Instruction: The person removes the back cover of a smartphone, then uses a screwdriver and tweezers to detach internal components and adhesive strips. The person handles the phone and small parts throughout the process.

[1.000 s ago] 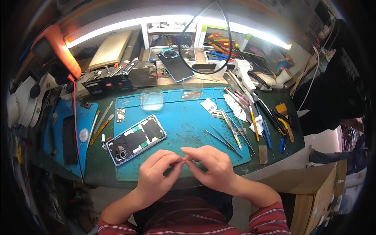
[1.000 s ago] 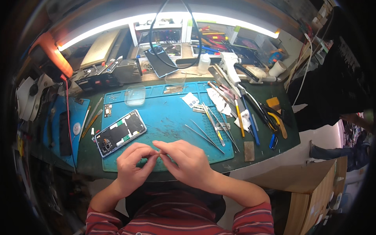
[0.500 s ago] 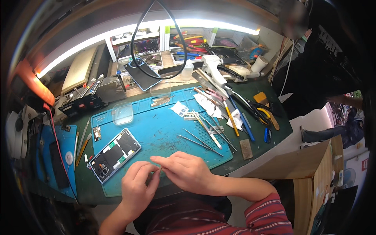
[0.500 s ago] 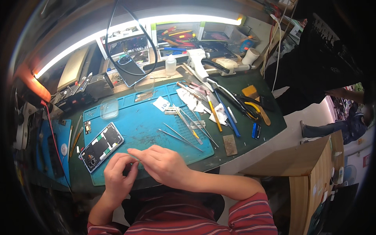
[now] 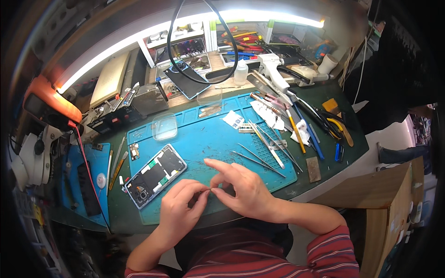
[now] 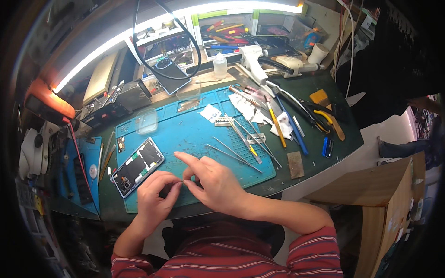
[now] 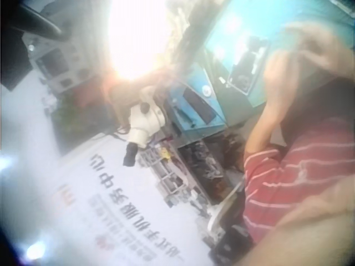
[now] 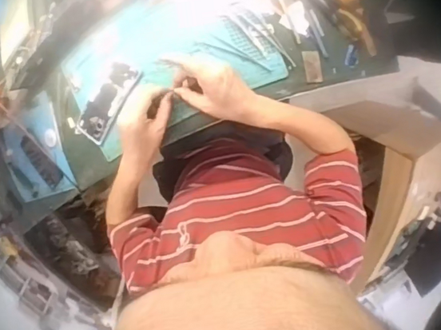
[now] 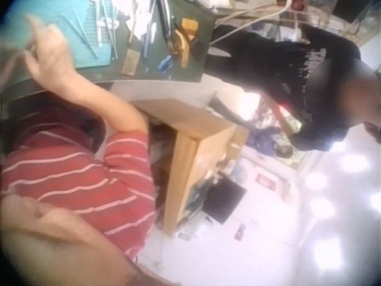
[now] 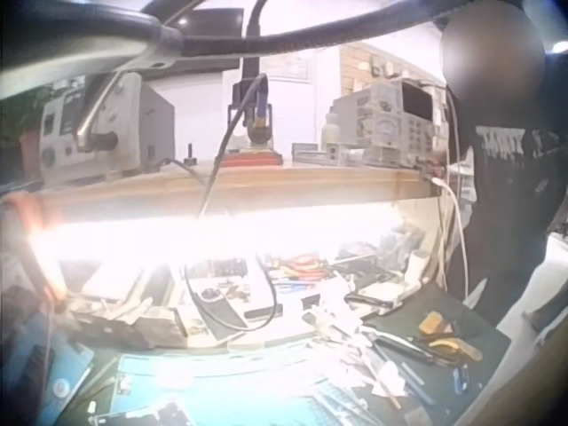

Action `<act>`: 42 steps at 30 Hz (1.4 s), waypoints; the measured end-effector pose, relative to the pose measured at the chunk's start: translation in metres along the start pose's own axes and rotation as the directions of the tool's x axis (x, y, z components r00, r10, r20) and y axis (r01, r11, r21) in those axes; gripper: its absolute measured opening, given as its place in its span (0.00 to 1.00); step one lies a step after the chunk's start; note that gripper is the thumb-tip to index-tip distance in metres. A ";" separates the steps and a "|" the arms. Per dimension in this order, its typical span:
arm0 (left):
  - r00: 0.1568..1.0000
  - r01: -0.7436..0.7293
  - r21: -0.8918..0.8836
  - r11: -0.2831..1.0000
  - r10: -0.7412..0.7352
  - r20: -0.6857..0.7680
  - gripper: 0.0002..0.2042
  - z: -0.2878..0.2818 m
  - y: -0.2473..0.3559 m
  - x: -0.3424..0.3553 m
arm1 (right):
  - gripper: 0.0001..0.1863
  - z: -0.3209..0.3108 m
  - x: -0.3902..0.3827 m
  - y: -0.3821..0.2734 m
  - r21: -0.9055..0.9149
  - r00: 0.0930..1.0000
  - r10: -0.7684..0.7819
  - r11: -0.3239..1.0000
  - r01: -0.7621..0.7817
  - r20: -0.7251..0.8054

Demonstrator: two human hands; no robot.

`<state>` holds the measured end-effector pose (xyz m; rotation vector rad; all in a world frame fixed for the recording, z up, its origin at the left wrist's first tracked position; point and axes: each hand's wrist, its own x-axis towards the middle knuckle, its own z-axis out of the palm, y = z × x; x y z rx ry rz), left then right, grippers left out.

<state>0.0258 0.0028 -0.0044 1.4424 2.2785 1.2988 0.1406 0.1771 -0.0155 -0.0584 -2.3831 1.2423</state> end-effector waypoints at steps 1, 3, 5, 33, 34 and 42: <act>1.000 0.022 -0.021 1.000 -0.022 0.007 0.07 0.000 0.003 0.002 | 0.36 0.000 0.000 0.000 -0.002 1.000 -0.008 1.000 0.008 -0.005; 0.997 0.080 -0.103 0.991 -0.081 0.001 0.06 -0.001 0.002 0.001 | 0.34 0.001 -0.002 0.000 0.020 0.999 -0.019 1.000 0.020 -0.026; 0.989 0.140 -0.238 0.961 -0.148 -0.018 0.03 0.001 -0.007 -0.002 | 0.32 0.001 -0.002 -0.001 0.057 0.998 -0.024 0.998 0.028 -0.060; 0.943 0.035 -0.503 0.863 -0.195 -0.269 0.08 0.004 0.019 0.020 | 0.37 0.014 -0.015 -0.013 -0.426 0.892 -0.408 0.855 0.297 -0.196; 0.943 -0.021 -0.432 0.902 -0.126 -0.309 0.08 0.005 0.023 0.025 | 0.38 0.014 -0.014 -0.015 -0.427 0.887 -0.414 0.853 0.300 -0.205; 0.705 -0.565 0.234 0.791 0.610 -0.362 0.13 -0.021 0.059 0.114 | 0.36 -0.026 0.039 -0.015 -0.444 0.741 -0.605 0.772 0.455 -0.292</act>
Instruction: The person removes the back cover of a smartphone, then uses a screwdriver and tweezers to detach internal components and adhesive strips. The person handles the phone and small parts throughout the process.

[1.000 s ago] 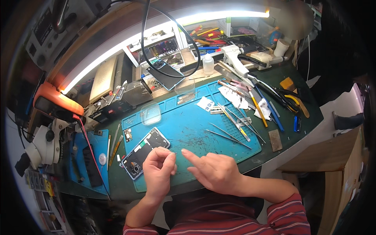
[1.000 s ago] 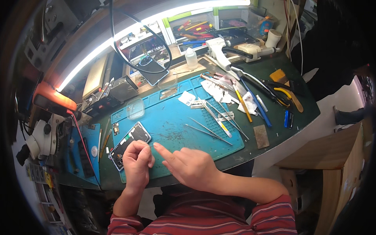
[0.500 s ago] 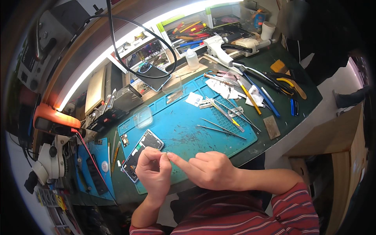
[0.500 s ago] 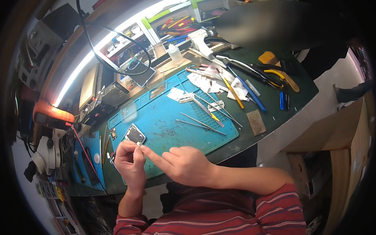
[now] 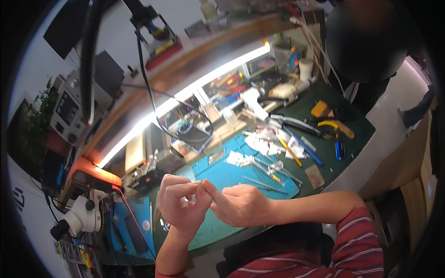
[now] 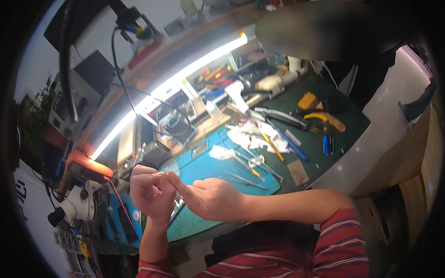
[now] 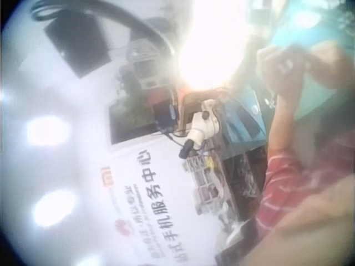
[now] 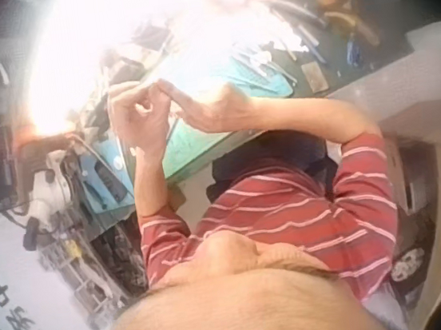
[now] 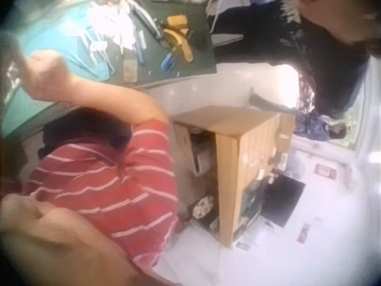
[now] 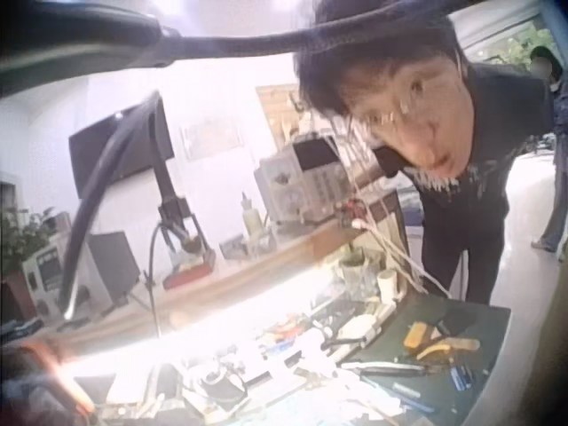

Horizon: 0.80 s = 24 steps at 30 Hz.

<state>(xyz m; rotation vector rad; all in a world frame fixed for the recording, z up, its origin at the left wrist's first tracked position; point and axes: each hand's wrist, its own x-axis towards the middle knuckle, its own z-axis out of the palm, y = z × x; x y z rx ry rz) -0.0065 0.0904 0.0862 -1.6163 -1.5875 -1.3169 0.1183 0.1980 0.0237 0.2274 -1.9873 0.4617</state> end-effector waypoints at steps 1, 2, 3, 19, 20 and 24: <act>1.000 -0.014 0.016 1.000 0.014 0.007 0.13 0.003 0.000 0.009 | 0.39 -0.001 0.005 0.008 -0.005 1.000 -0.021 1.000 0.021 -0.003; 1.000 -0.027 0.037 0.999 0.026 0.011 0.12 0.005 -0.001 0.013 | 0.41 0.003 0.006 0.017 -0.005 0.999 -0.047 0.999 0.047 -0.004; 0.999 -0.029 0.052 0.998 0.029 0.013 0.12 0.006 -0.001 0.014 | 0.44 0.004 0.006 0.023 -0.008 0.998 -0.067 0.998 0.067 0.005; 0.990 0.139 0.149 0.979 -0.140 -0.006 0.14 0.042 0.002 -0.008 | 0.44 -0.010 -0.027 0.055 -0.022 0.982 0.028 0.999 -0.024 0.188; 0.991 0.131 0.171 0.976 -0.132 -0.007 0.14 0.040 0.001 -0.007 | 0.44 -0.012 -0.025 0.056 -0.043 0.978 0.030 0.999 -0.021 0.205; 0.992 0.121 0.236 0.964 -0.125 0.003 0.14 0.032 -0.001 -0.012 | 0.44 -0.014 -0.020 0.056 -0.104 0.955 0.036 0.995 -0.005 0.295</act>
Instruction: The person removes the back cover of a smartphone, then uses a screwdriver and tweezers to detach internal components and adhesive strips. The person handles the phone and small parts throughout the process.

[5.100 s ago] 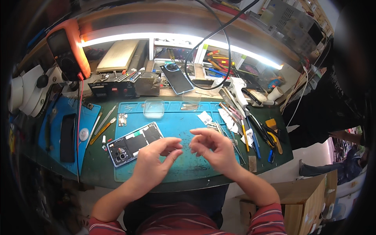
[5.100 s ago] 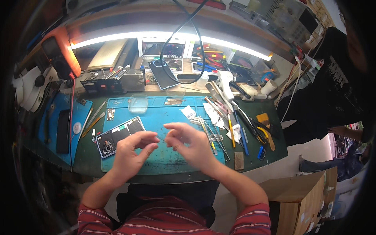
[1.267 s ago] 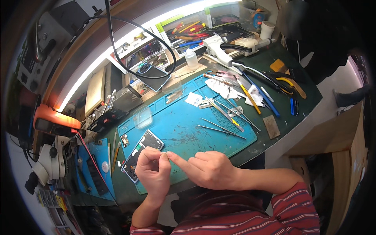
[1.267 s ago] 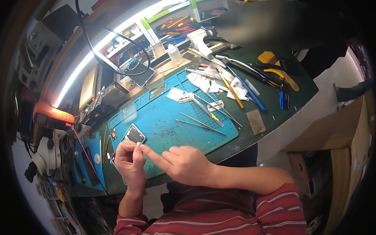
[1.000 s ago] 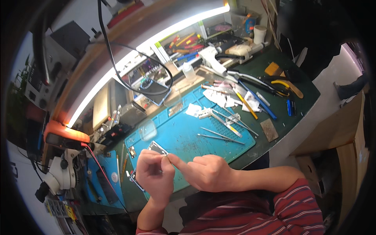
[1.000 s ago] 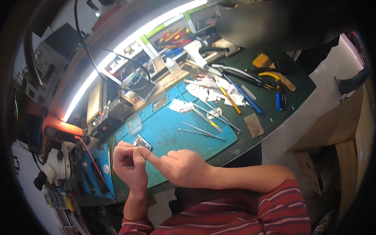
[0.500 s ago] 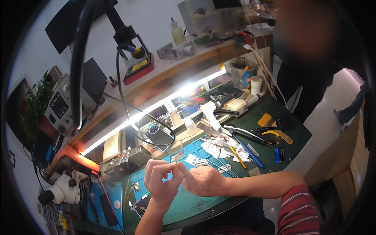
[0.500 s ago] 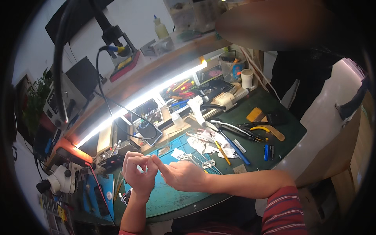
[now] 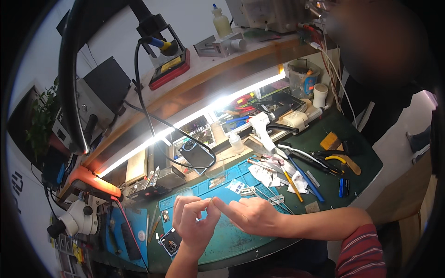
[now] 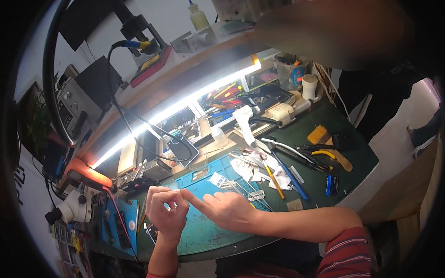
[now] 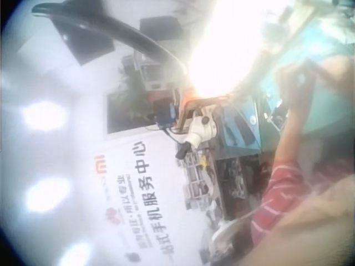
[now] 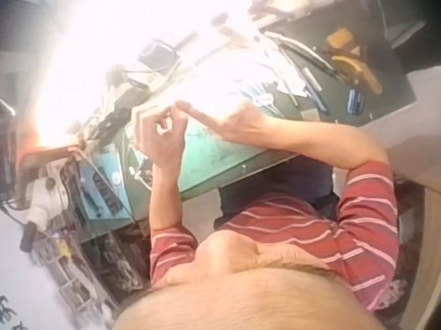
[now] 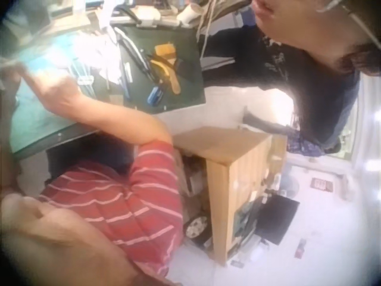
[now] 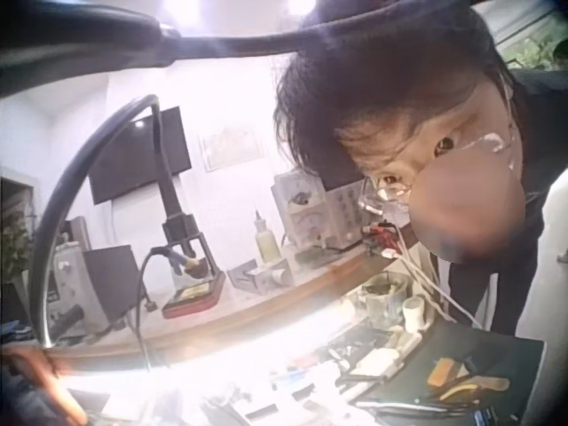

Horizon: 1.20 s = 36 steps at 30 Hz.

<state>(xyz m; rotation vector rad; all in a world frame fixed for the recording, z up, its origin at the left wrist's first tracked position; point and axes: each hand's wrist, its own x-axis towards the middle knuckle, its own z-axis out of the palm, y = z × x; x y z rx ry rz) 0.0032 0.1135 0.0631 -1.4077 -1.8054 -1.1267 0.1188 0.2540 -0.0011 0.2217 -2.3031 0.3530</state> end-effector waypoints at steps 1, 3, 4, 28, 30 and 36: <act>1.000 0.003 0.015 1.000 -0.003 0.006 0.14 -0.002 -0.001 -0.001 | 0.44 0.002 0.000 0.000 -0.006 1.000 0.001 1.000 -0.001 0.009; 1.000 -0.029 0.021 0.999 0.029 -0.003 0.14 -0.001 -0.002 -0.001 | 0.44 -0.001 0.000 0.002 -0.031 1.000 0.001 1.000 0.000 0.023; 0.998 -0.060 0.027 0.998 0.061 -0.013 0.14 0.000 -0.003 0.001 | 0.44 -0.003 0.001 0.002 -0.041 1.000 0.000 0.999 0.001 0.021; 0.947 -0.318 0.287 0.903 0.319 0.047 0.09 0.003 0.001 0.000 | 0.45 0.004 -0.008 -0.006 0.157 0.998 0.049 0.987 -0.044 -0.028; 0.947 -0.318 0.293 0.902 0.317 0.052 0.09 0.003 0.003 0.003 | 0.46 0.004 -0.007 -0.006 0.168 0.997 0.059 0.984 -0.051 -0.041; 0.941 -0.335 0.286 0.898 0.333 0.059 0.15 0.000 0.004 0.006 | 0.44 0.002 -0.005 -0.002 0.125 0.999 0.047 0.991 -0.046 -0.002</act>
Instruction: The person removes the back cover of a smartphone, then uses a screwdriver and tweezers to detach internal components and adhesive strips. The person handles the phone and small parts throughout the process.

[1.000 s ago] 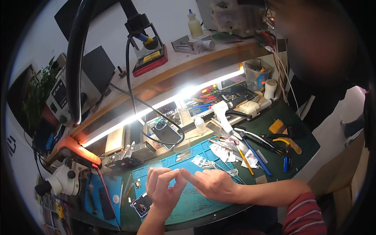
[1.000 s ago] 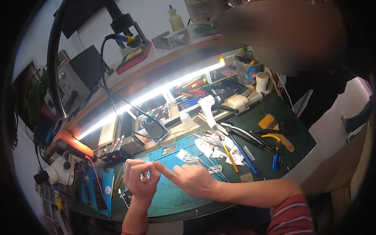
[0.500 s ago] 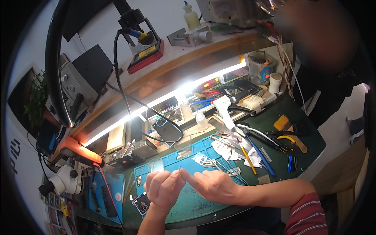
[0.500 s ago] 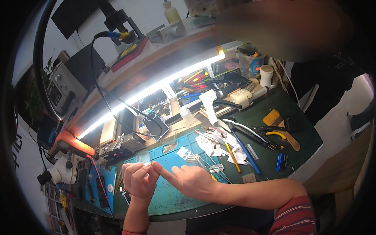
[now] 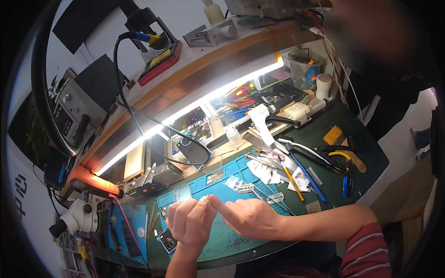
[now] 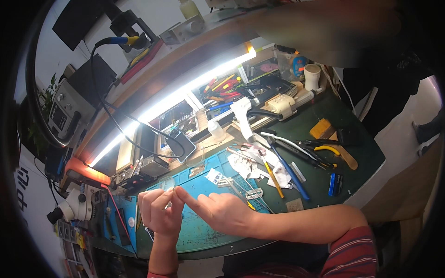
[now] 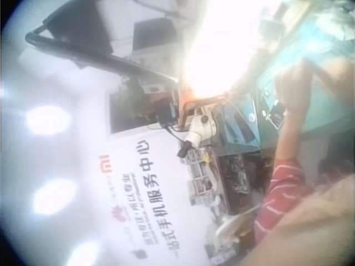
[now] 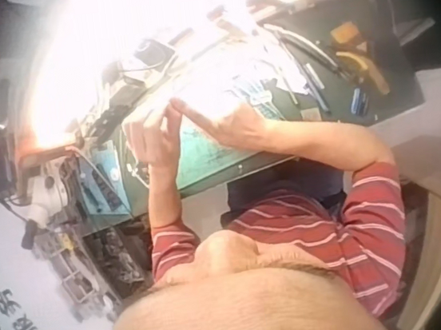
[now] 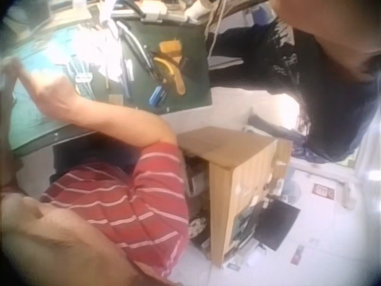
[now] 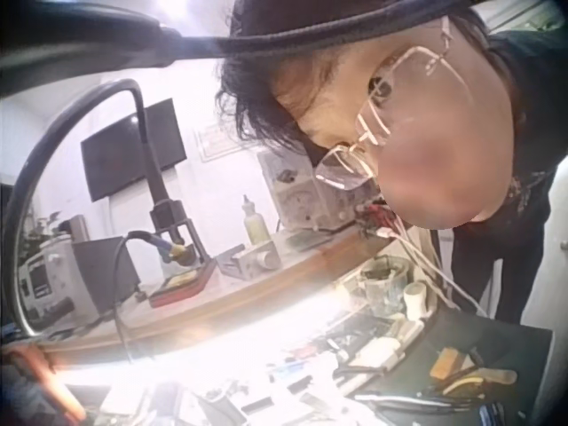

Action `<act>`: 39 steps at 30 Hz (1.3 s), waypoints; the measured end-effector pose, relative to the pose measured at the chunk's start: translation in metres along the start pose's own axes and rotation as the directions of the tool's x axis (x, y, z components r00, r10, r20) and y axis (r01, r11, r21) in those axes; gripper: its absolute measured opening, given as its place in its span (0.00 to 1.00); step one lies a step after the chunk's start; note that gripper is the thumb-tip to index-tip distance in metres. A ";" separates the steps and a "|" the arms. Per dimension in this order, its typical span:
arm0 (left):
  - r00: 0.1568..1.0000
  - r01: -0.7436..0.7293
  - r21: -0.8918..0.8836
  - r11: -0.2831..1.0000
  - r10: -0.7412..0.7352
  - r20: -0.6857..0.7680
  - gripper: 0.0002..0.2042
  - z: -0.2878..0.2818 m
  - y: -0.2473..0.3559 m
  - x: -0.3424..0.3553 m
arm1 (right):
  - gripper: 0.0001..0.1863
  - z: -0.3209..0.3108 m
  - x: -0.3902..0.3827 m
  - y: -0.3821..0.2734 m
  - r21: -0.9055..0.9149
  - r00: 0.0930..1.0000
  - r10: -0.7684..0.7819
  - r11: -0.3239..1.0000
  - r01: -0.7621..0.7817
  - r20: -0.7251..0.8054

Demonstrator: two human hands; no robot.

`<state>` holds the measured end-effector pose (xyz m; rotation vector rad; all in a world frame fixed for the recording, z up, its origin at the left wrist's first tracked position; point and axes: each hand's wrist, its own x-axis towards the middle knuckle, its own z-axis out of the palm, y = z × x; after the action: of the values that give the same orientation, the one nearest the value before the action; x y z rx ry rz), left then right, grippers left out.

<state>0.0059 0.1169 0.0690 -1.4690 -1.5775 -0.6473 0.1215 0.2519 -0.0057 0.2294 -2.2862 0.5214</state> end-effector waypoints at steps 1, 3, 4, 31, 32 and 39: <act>1.000 -0.001 -0.001 1.000 0.001 0.000 0.14 0.000 0.001 0.001 | 0.44 0.000 0.000 0.000 0.000 1.000 0.003 1.000 -0.003 -0.006; 1.000 0.002 0.004 1.000 -0.002 0.004 0.14 -0.002 0.003 0.002 | 0.44 0.000 0.000 0.000 0.004 1.000 0.006 1.000 -0.006 -0.018; 1.000 0.006 0.009 1.000 -0.006 0.006 0.14 -0.002 0.004 0.003 | 0.44 0.000 0.000 0.000 0.007 1.000 0.007 1.000 -0.007 -0.023; 0.992 0.127 -0.050 0.991 -0.127 0.005 0.13 -0.002 0.005 -0.001 | 0.39 -0.009 0.003 -0.002 -0.045 0.999 0.001 0.999 -0.002 -0.036; 0.991 0.130 -0.054 0.990 -0.130 0.004 0.13 -0.002 0.005 -0.001 | 0.39 -0.009 0.003 -0.002 -0.047 0.999 0.002 0.999 -0.003 -0.037; 0.988 0.154 -0.076 0.985 -0.154 0.002 0.13 -0.001 0.005 -0.001 | 0.39 -0.010 0.003 -0.002 -0.055 0.999 -0.005 0.998 0.003 -0.040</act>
<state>0.0105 0.1166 0.0672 -1.4086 -1.6915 -0.8071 0.1262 0.2545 0.0033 0.1948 -2.2572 0.4559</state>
